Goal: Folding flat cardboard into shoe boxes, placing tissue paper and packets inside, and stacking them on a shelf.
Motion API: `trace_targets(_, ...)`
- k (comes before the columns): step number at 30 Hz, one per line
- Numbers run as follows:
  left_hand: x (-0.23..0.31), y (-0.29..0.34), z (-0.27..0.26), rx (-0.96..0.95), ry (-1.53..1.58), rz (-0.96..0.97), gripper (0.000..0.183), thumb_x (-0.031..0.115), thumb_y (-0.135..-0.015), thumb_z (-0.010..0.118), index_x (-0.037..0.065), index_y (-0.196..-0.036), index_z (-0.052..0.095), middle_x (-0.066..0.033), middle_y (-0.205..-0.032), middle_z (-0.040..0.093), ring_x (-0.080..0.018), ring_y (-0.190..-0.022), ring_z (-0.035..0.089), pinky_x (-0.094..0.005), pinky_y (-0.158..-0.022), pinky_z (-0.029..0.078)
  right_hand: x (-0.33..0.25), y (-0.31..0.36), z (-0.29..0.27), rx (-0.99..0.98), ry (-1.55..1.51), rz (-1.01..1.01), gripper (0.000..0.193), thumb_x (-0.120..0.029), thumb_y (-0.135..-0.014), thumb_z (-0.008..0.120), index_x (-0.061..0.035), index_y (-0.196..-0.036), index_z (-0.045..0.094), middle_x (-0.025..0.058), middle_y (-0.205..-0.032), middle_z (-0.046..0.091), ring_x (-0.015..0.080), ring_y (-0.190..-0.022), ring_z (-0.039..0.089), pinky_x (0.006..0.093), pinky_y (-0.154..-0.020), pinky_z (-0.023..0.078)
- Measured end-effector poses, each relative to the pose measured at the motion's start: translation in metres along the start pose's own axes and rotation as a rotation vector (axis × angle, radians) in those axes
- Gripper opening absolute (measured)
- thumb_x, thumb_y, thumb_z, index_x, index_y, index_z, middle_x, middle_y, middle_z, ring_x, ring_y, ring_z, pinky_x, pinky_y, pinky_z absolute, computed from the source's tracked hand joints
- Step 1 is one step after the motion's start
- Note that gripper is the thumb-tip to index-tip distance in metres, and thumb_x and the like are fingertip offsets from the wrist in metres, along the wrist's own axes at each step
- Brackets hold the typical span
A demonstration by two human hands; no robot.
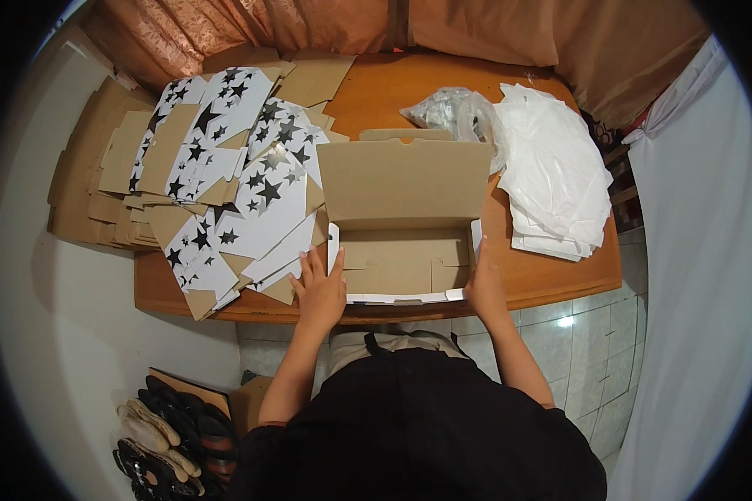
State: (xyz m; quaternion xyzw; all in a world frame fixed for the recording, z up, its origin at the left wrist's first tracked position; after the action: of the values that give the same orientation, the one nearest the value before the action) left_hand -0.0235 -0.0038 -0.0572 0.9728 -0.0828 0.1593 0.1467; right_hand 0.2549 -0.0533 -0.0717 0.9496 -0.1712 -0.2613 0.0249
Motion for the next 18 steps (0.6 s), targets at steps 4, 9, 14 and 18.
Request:
trace_targets(4,0.016,-0.023,0.001,-0.019,-0.098,0.339,0.057,0.018,-0.089,0.047,0.019,-0.142,0.027,-0.0184,-0.148,0.018,-0.0352,-0.137,0.017,-0.0565,-0.105,0.018,-0.044,-0.011,-0.01,0.308,0.085,-0.487,0.073,0.014,-0.066,0.05,-0.0068,-0.134,0.035,0.0236,-0.125,0.046,0.0357,-0.117,0.046,0.0464,-0.089,0.04)
trace_targets(9,0.027,-0.079,0.044,-0.504,-0.022,0.395,0.068,0.035,-0.09,0.046,0.021,-0.147,0.011,-0.02,-0.15,0.008,-0.0367,-0.139,0.008,-0.0613,-0.105,0.011,-0.041,-0.054,0.035,-0.684,0.249,-0.239,0.057,-0.016,-0.081,0.051,-0.011,-0.135,0.033,0.0173,-0.146,0.024,0.0338,-0.131,0.03,0.0564,-0.1,0.03)
trace_targets(14,0.02,-0.093,0.082,-0.691,-0.25,0.19,0.095,0.063,-0.081,0.046,0.025,-0.145,-0.011,-0.0132,-0.15,-0.018,-0.0298,-0.139,-0.015,-0.0621,-0.104,0.0,-0.047,-0.062,0.074,-0.916,0.474,-0.212,0.081,-0.057,-0.088,0.037,-0.0224,-0.146,-0.008,0.0103,-0.152,-0.014,0.0282,-0.141,-0.008,0.061,-0.106,0.006)
trace_targets(18,0.029,-0.095,0.079,-0.773,-0.296,0.153,0.094,0.068,-0.08,0.041,0.025,-0.145,-0.013,-0.0107,-0.15,-0.02,-0.0285,-0.139,-0.016,-0.0603,-0.105,-0.001,-0.039,-0.06,0.077,-0.901,0.482,-0.265,0.082,-0.061,-0.087,0.036,-0.0235,-0.146,-0.007,0.01,-0.152,-0.014,0.028,-0.14,-0.009,0.0618,-0.106,0.001)
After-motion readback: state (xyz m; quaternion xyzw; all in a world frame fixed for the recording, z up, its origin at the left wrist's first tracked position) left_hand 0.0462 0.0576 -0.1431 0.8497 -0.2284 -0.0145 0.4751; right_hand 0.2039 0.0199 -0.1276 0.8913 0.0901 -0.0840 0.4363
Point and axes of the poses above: each hand's wrist, its own y-axis away from the middle knuckle, its own z-axis out of the palm, x = y × z, the point moved 1 cm from there along -y, towards the middle knuckle
